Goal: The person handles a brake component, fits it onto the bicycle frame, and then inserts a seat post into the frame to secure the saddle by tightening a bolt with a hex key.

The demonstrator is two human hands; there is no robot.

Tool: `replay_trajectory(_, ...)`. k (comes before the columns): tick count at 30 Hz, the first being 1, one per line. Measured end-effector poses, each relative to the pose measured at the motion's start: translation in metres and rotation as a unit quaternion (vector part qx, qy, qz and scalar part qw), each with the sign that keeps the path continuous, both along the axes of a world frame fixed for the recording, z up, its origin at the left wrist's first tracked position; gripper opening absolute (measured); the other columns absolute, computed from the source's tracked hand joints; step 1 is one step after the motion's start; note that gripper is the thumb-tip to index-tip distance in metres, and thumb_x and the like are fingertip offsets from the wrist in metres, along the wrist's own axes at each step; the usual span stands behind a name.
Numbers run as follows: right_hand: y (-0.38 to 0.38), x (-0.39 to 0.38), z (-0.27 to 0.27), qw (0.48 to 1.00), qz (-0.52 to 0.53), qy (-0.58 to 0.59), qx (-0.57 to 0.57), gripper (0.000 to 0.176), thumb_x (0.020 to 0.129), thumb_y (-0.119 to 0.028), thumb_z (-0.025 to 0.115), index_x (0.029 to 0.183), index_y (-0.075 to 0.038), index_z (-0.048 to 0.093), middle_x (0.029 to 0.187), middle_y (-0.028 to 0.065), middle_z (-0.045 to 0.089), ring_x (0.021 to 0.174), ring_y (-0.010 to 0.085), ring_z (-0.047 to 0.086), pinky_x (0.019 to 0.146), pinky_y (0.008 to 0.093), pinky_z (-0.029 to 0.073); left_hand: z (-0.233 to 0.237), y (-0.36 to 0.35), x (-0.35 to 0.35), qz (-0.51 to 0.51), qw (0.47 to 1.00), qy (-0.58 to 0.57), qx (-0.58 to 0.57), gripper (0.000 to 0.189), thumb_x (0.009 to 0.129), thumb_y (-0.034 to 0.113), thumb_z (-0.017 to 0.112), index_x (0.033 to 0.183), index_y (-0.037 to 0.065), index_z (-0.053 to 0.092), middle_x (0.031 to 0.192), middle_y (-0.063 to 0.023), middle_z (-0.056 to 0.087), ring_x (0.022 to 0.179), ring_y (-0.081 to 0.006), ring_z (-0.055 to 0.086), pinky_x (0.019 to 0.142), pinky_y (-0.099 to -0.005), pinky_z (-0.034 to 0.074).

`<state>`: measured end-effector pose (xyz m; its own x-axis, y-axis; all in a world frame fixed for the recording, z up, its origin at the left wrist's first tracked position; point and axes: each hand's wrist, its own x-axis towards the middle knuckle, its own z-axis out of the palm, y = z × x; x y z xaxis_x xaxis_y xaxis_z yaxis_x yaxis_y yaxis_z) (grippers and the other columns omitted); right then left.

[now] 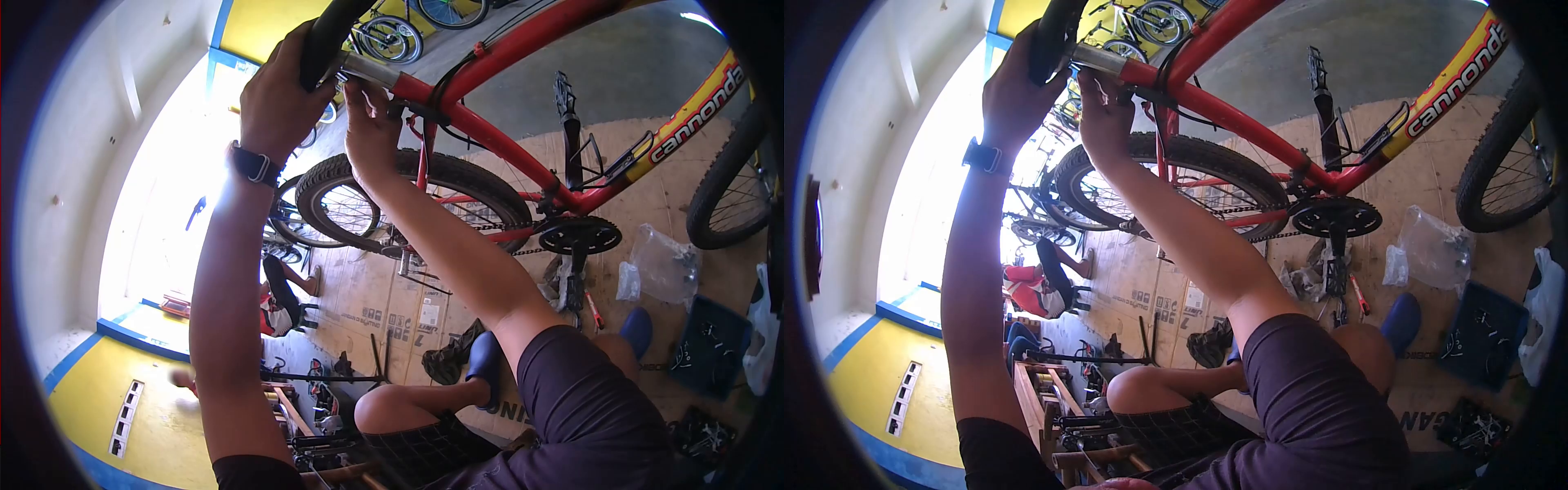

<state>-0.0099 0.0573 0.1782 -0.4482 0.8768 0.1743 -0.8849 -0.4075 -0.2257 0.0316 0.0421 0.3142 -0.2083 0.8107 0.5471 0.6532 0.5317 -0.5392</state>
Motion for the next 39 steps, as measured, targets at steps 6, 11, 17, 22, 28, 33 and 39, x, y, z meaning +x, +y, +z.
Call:
replay_trajectory(6,0.003,0.0,-0.007,0.995,-0.017,0.06,0.073,0.027,0.098,-0.024,0.066,0.117,-0.005,0.068,0.111,0.0079,0.067,0.101,0.0135,0.062,0.086,0.029,0.049,0.0,0.001,-0.002,-0.006,1.0,0.001,-0.004,0.064,0.079,0.024,0.077,0.136,0.017,0.05,0.117,-0.0124,0.068,0.102,-0.0348,0.068,0.084,-0.045,0.056)
replay_trajectory(11,0.011,-0.006,-0.009,0.989,-0.085,0.057,0.106,0.027,0.097,-0.019,0.067,0.116,-0.001,0.068,0.107,0.0083,0.071,0.103,0.0139,0.066,0.09,0.0298,0.052,0.001,-0.001,-0.004,0.001,1.0,0.006,-0.001,0.069,0.078,0.029,0.081,0.139,0.02,0.049,0.116,-0.0096,0.071,0.103,-0.0314,0.07,0.087,-0.0426,0.057)
replay_trajectory(17,0.011,-0.021,-0.01,0.985,0.062,0.137,0.082,0.03,0.1,-0.025,0.063,0.118,-0.002,0.066,0.103,0.0079,0.068,0.101,0.0129,0.064,0.089,0.0291,0.05,-0.001,0.001,0.0,0.004,1.0,-0.013,0.004,0.065,0.079,0.024,0.078,0.137,0.017,0.05,0.117,-0.0118,0.068,0.105,-0.0347,0.067,0.087,-0.0458,0.054)
replay_trajectory(22,0.011,-0.007,-0.002,0.987,0.112,0.105,0.049,0.026,0.1,-0.026,0.063,0.112,-0.004,0.068,0.084,0.002,0.066,0.076,0.0086,0.061,0.07,0.0249,0.048,0.0,0.0,-0.001,-0.008,1.0,-0.014,-0.001,0.067,0.077,0.025,0.078,0.137,0.018,0.05,0.117,-0.0117,0.068,0.105,-0.0347,0.067,0.087,-0.0461,0.054)
replay_trajectory(28,0.004,0.005,0.014,0.968,0.225,0.096,-0.064,0.026,0.098,-0.027,0.065,0.109,-0.004,0.069,0.072,-0.0018,0.06,0.051,0.0056,0.048,0.046,0.0218,0.038,0.0,-0.001,0.0,-0.001,1.0,-0.011,-0.002,0.067,0.077,0.028,0.078,0.137,0.018,0.05,0.115,-0.012,0.068,0.104,-0.0345,0.068,0.085,-0.0456,0.054)
replay_trajectory(33,0.005,0.035,0.03,0.953,0.251,0.091,-0.145,0.026,0.098,-0.024,0.065,0.109,-0.001,0.068,0.073,-0.0004,0.059,0.049,0.0067,0.047,0.045,0.0237,0.041,-0.001,-0.001,0.0,0.005,1.0,-0.006,0.004,0.066,0.078,0.026,0.078,0.137,0.017,0.05,0.114,-0.0118,0.069,0.102,-0.035,0.068,0.085,-0.0459,0.055)
replay_trajectory(39,0.007,0.035,0.029,0.945,0.267,0.106,-0.155,0.023,0.098,-0.022,0.063,0.108,-0.001,0.068,0.076,0.0016,0.062,0.051,0.0086,0.049,0.048,0.0253,0.044,-0.001,-0.001,-0.001,0.005,1.0,-0.008,0.004,0.067,0.078,0.025,0.079,0.137,0.017,0.05,0.114,-0.012,0.069,0.101,-0.0352,0.069,0.085,-0.0457,0.055)
